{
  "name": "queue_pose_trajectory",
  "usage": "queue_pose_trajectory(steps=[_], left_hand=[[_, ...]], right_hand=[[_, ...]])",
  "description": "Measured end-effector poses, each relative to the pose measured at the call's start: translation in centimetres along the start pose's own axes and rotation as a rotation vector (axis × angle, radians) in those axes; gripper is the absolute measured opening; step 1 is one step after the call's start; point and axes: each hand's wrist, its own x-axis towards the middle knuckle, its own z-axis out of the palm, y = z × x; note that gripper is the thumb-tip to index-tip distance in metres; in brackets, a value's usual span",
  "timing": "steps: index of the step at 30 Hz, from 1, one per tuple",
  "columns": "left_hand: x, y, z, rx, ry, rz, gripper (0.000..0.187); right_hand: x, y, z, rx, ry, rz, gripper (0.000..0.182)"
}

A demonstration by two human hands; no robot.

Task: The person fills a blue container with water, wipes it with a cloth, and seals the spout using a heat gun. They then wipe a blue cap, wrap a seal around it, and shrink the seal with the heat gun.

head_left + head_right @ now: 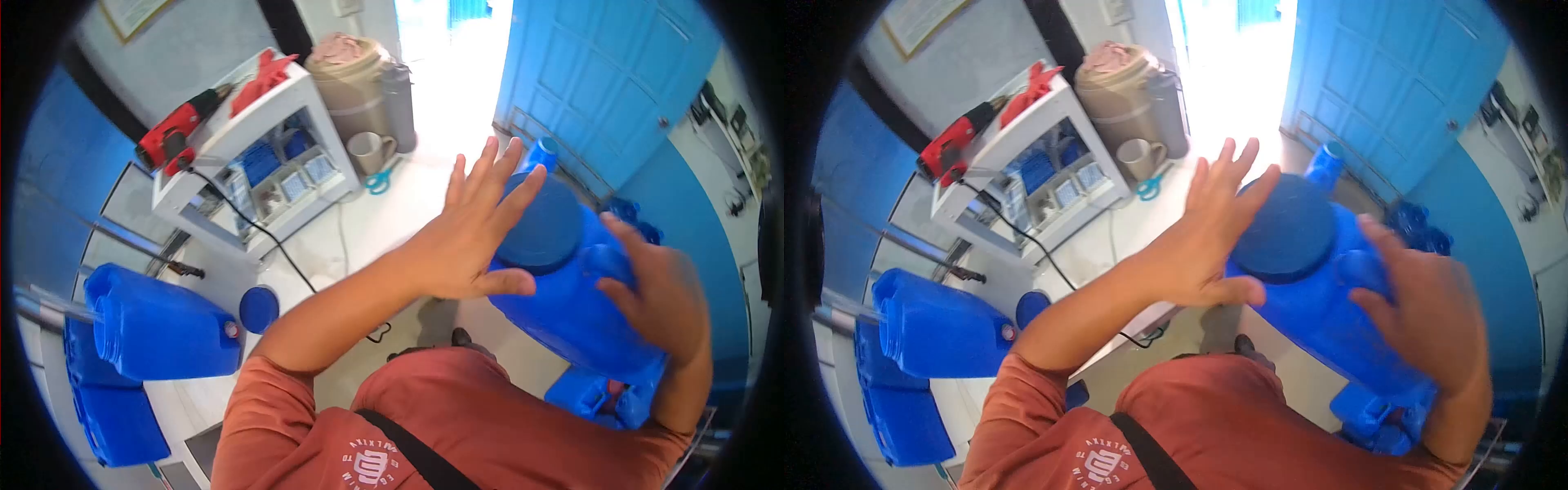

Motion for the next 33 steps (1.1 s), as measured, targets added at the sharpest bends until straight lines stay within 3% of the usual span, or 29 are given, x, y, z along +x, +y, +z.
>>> queue_pose_trajectory(steps=[2, 4, 5, 7, 8, 9, 10, 11, 12, 13, 14, 15, 17, 21, 22, 23, 25, 26, 28, 29, 31, 33], left_hand=[[-3.3, -0.9, -3.3, -0.128, 0.340, 0.091, 0.103], [-8.5, -3.2, -3.4, -0.232, 0.760, 0.068, 0.066], [-11.4, -3.1, -3.3, -0.353, 0.943, -0.082, 0.054], [-17.1, -5.1, -3.9, -0.467, 1.080, -0.364, 0.038], [-19.7, -7.2, -3.7, -0.509, 1.165, -0.526, 0.033], [-22.1, -9.5, -3.4, -0.503, 1.167, -0.526, 0.033], [-24.1, -12.0, -3.2, -0.366, 1.125, -0.693, 0.033], [-25.3, -13.8, -2.9, -0.228, 1.074, -0.857, 0.032], [-25.6, -15.0, -2.9, -0.223, 1.082, -0.854, 0.032], [-25.7, -16.3, -3.2, -0.167, 0.956, -0.888, 0.032], [-25.9, -17.4, -3.5, -0.112, 0.827, -0.924, 0.032], [-25.9, -18.9, -3.8, -0.106, 0.835, -0.923, 0.032], [-25.6, -21.2, -4.1, -0.611, 1.014, -0.787, 0.036], [-24.6, -24.9, -4.5, -0.661, 1.118, -0.826, 0.040], [-23.9, -26.4, -4.6, -0.410, 1.010, -0.994, 0.037], [-23.4, -28.2, -4.5, -0.412, 1.010, -0.999, 0.037], [-22.7, -31.3, -4.2, -0.057, 0.684, -0.898, 0.031], [-21.9, -32.6, -4.4, -0.057, 0.684, -0.898, 0.031], [-20.6, -34.8, -4.3, 0.255, 0.445, -0.904, 0.027], [-19.7, -35.5, -4.3, 0.253, 0.442, -0.905, 0.027], [-17.5, -36.7, -5.0, 0.388, 0.235, -1.087, 0.028], [-18.3, -40.9, -3.6, 0.470, 0.226, -1.017, 0.035]], right_hand=[[0.3, 1.6, -1.2, 0.018, 0.091, -0.082, 0.066], [0.5, 2.1, -2.0, 0.460, 0.166, 0.285, 0.073], [1.3, 1.7, -2.9, 0.467, 0.173, 0.271, 0.073], [3.5, 0.7, -4.6, 0.683, -0.132, 0.464, 0.070], [4.2, 0.3, -4.1, 0.687, -0.128, 0.457, 0.070], [5.0, 0.0, -2.9, 0.857, -0.145, 0.276, 0.065], [5.8, -0.4, -1.8, 1.017, -0.162, 0.089, 0.059], [7.0, -1.4, -0.7, 1.015, -0.164, 0.083, 0.059], [8.5, -3.1, 0.2, 1.043, -0.069, -0.051, 0.053], [9.7, -4.6, 0.5, 1.067, 0.028, -0.189, 0.048], [10.7, -5.6, 0.1, 1.067, 0.027, -0.199, 0.048], [11.7, -6.4, -0.2, 1.113, -0.031, -0.110, 0.042], [12.8, -7.5, -0.3, 1.150, -0.095, -0.024, 0.036], [15.3, -8.4, 1.2, 1.180, -0.099, -0.123, 0.028], [15.7, -8.5, 1.6, 1.196, -0.078, -0.194, 0.028], [16.1, -8.8, 1.7, 1.196, -0.083, -0.192, 0.028], [16.8, -9.4, 1.7, 1.241, -0.104, -0.137, 0.029], [17.2, -9.6, 1.8, 1.241, -0.104, -0.137, 0.029], [17.6, -9.8, 2.2, 1.251, -0.062, -0.144, 0.030], [17.9, -9.8, 2.3, 1.252, -0.064, -0.141, 0.030], [18.2, -9.7, 2.4, 1.321, -0.070, -0.110, 0.031], [18.4, -9.9, 2.2, 1.340, -0.084, -0.091, 0.031]])
